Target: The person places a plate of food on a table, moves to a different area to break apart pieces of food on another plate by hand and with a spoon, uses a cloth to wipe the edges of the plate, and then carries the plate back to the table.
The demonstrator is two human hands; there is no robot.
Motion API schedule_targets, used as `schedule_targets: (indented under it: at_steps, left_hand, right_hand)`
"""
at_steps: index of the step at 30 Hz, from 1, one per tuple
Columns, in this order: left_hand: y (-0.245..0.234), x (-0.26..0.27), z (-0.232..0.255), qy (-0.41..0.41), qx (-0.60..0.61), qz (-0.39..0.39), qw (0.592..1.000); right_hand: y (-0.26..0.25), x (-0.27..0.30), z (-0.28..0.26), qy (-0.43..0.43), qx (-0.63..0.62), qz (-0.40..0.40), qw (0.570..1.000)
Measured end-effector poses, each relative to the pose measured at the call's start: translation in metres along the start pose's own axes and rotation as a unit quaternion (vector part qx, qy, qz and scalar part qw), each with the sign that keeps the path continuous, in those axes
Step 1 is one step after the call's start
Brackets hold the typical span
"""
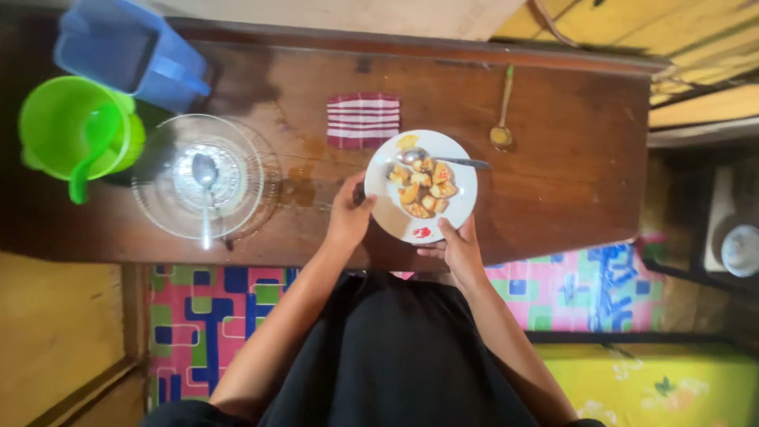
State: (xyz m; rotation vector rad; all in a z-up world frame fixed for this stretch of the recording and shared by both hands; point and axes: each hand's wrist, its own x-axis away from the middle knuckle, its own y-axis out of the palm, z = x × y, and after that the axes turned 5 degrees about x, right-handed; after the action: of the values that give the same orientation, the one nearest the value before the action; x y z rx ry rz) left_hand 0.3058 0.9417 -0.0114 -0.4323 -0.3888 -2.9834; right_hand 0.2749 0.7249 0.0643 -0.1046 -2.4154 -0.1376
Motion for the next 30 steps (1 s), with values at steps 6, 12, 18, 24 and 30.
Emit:
schedule_targets:
  at_steps: [6,12,18,24,30]
  left_hand:
    - [0.003,0.01,0.008,-0.052,0.009,-0.01,0.999]
    - [0.017,0.027,0.026,0.067,-0.033,0.014,0.997]
    - [0.043,0.045,0.078,0.191,-0.322,0.105,0.921]
    - [0.061,0.035,0.091,0.195,-0.417,0.088,0.883]
    - [0.068,0.027,0.084,0.194,-0.523,0.087,0.825]
  right_hand:
    - [-0.02,0.008,0.001,-0.002,0.08,0.008,0.997]
    - [-0.042,0.024,-0.033,0.069,0.298,-0.004,0.952]
    - [-0.052,0.037,-0.087,-0.091,0.604,0.145,0.778]
    - [-0.047,-0.001,-0.104,-0.286,0.561,0.138,0.764]
    - [-0.045,-0.03,-0.094,-0.35,0.598,0.177,0.699]
